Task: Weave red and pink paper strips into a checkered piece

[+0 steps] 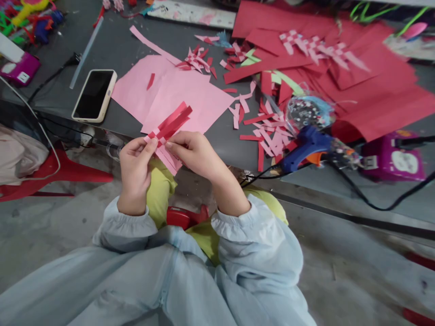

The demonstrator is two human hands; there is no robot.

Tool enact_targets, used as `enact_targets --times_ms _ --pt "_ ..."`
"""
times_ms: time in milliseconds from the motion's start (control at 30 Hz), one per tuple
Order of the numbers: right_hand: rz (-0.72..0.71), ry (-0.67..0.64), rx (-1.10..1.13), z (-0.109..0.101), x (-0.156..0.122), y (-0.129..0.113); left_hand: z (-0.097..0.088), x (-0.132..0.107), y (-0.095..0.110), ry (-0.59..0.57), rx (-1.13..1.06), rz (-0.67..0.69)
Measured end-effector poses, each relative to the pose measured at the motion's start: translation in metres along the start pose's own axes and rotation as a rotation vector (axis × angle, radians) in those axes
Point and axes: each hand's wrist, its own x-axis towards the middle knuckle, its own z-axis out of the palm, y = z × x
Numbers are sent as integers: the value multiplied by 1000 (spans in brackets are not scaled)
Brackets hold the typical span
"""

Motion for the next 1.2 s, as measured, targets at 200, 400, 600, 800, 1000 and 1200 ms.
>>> enact_targets --times_ms 200,400,600,800,1000,1200 --pt "2 -103 -18 -2 -1 -2 -1 0 4 -36 -5 -28" --pt "-7 -204 -46 -3 1 0 0 0 3 1 13 -13" --pt "7 97 182 -1 2 4 0 3 2 -64 114 139" --pt "-130 250 256 -17 7 -10 16 23 15 -234 230 456" --pt "-222 461 352 -47 29 -32 64 68 73 -399 402 499" --pt "-246 645 378 -82 55 -52 115 116 112 -635 347 384"
